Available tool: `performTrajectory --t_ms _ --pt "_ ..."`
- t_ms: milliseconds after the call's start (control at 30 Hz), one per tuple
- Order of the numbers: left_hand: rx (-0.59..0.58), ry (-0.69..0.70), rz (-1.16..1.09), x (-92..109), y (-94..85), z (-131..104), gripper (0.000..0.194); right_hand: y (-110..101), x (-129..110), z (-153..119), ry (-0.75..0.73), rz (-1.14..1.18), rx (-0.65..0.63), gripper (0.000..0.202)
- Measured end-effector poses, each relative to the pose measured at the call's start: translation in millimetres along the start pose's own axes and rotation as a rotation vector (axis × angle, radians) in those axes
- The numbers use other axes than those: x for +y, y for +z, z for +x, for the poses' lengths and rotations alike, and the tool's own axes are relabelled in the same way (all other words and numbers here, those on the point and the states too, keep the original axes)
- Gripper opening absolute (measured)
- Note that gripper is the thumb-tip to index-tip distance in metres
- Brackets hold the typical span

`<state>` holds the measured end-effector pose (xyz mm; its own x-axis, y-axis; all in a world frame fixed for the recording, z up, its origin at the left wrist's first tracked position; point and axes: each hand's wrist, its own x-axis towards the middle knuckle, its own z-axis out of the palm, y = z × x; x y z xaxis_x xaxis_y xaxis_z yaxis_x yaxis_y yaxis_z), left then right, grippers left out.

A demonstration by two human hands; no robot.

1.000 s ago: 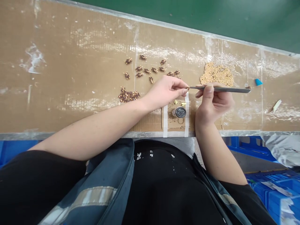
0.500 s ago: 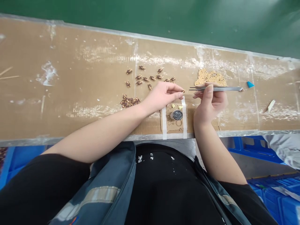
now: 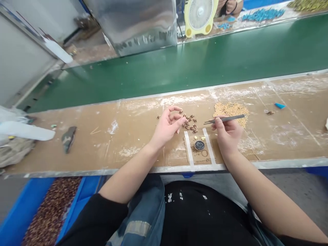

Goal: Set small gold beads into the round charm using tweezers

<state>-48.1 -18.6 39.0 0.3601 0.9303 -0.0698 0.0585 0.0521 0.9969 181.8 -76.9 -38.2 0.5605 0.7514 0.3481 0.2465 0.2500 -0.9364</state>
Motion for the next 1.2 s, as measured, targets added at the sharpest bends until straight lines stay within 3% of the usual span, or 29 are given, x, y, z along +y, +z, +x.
performTrajectory --t_ms 67,300,500,633,767,933,1067,1200 --pt "0.022 0.028 0.022 6.0 -1.8 -9.2 0.037 -0.1 2.2 -0.3 0.011 0.009 0.003 0.044" --pt "0.047 0.165 0.043 19.0 1.5 -29.1 0.014 0.8 5.1 -1.9 0.035 0.051 0.021 0.043" --pt "0.059 0.163 0.052 21.3 -2.9 -33.1 0.021 -0.7 5.0 -2.0 0.050 0.055 0.028 0.041" --pt "0.064 0.112 0.144 4.4 -20.5 -27.4 0.039 -1.0 3.4 -1.8 0.043 0.058 0.024 0.041" --pt "0.022 0.010 0.467 -26.9 -36.3 -14.5 0.012 -0.6 3.4 -1.7 0.037 0.056 0.023 0.040" --pt "-0.031 -0.007 0.675 -50.5 -36.6 2.3 0.006 -1.3 5.0 -1.2 0.036 0.073 0.012 0.038" --pt "-0.045 -0.012 0.742 -43.8 -35.2 9.4 0.005 -3.2 3.7 -1.0 0.038 0.059 0.007 0.037" --pt "0.027 -0.006 0.786 -23.9 -51.3 6.9 0.011 -3.3 2.9 -1.3 0.033 0.068 0.013 0.037"
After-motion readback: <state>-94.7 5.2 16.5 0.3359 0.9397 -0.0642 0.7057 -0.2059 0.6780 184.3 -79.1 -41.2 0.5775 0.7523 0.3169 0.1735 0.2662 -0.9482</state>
